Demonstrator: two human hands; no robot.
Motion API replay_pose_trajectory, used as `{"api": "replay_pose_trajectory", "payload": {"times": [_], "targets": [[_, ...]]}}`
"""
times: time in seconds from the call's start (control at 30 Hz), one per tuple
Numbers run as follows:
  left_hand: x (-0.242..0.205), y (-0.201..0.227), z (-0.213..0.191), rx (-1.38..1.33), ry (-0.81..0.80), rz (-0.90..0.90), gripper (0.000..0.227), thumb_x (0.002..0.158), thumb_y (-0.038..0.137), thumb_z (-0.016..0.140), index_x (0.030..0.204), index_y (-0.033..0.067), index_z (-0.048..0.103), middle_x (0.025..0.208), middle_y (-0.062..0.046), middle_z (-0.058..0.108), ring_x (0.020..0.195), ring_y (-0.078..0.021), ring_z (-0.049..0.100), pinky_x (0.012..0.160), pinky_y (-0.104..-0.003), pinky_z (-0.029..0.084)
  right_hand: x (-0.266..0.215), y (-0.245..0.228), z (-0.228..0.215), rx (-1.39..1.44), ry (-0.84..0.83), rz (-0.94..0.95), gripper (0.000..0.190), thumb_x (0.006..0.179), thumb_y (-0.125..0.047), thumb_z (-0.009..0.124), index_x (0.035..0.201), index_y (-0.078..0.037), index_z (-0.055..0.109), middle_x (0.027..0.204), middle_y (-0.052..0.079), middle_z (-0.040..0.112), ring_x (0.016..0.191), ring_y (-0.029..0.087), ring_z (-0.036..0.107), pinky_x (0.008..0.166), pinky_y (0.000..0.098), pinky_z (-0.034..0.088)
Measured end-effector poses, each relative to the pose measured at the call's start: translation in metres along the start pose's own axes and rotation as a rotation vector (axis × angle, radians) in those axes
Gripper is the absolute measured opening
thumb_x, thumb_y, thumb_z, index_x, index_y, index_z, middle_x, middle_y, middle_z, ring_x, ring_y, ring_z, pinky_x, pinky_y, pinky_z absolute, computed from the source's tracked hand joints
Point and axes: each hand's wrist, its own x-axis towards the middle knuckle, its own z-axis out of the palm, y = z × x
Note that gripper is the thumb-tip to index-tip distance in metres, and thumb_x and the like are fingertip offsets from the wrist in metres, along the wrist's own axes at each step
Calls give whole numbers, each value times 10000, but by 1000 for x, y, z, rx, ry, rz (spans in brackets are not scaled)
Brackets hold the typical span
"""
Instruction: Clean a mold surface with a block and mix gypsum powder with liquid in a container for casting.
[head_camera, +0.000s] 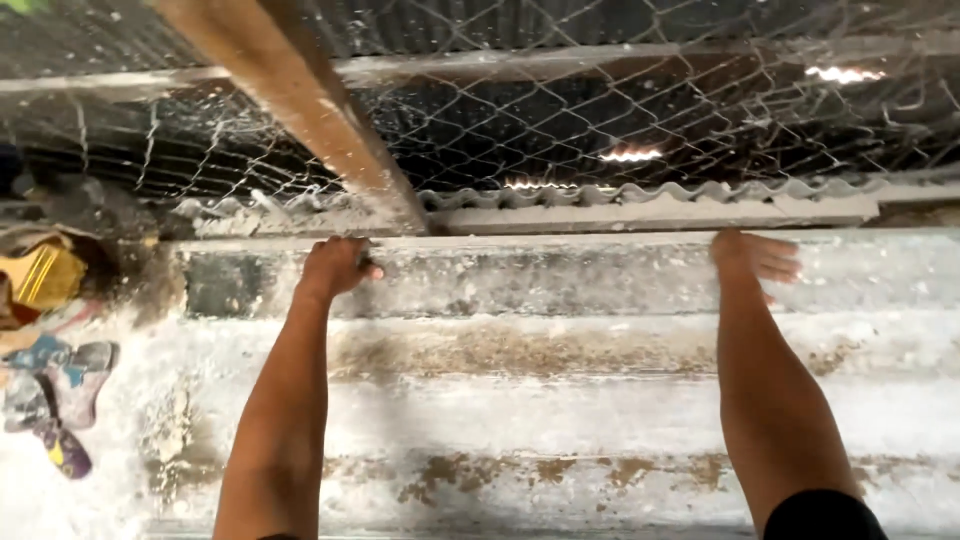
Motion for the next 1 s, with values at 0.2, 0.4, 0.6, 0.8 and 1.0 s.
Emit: {"api": "replay_pose_trajectory", "payload": {"times": [0.2, 0.4, 0.6, 0.8, 1.0], "targets": [[0, 3, 26, 35, 313, 149, 269, 885, 296, 687, 1121, 172, 719, 1077, -118, 738, 1016, -363, 674, 925, -507, 493, -31, 36, -76, -12, -368, -100, 889, 1123, -593, 336, 1613, -44, -164, 1690, 243, -172, 1574, 396, -138, 1229, 717, 37], [-86, 11, 61, -76, 718, 162, 589, 993, 444, 580, 1489, 136, 506, 1505, -195, 521, 1428, -428, 430, 1151, -560, 345, -44, 194, -73, 349, -14, -1081, 635, 1041, -221, 525, 1437, 255, 384, 1384, 463, 468, 1286, 574, 425, 1145, 564, 270], [-282, -40, 129, -465, 974, 146, 517, 931, 137, 675, 1400, -26, 534, 1384, -244, 580, 1299, -423, 547, 1090, -484, 445, -192, 412, -131, 4, 119, -1236, 559, 900, -183, 609, 1391, 84, 610, 1463, 419, 492, 1409, 567, 431, 1224, 596, 300], [-463, -105, 213, -313, 1015, -493, 426, 997, 104, 586, 1356, -123, 615, 1290, -358, 600, 1153, -490, 574, 985, -516, 483, -285, 571, -117, -64, 259, -1047, 491, 1039, -179, 504, 1455, 75, 559, 1558, 399, 322, 1337, 669, 352, 1127, 744, 294], [-494, -147, 244, -311, 975, -446, 373, 999, 184, 600, 1272, -67, 641, 1392, -394, 545, 1217, -546, 542, 1045, -572, 452, -263, 585, -86, 63, 52, -853, 826, 926, -304, 553, 1558, 145, 267, 1504, 467, 307, 1387, 652, 234, 1131, 685, 172]]}}
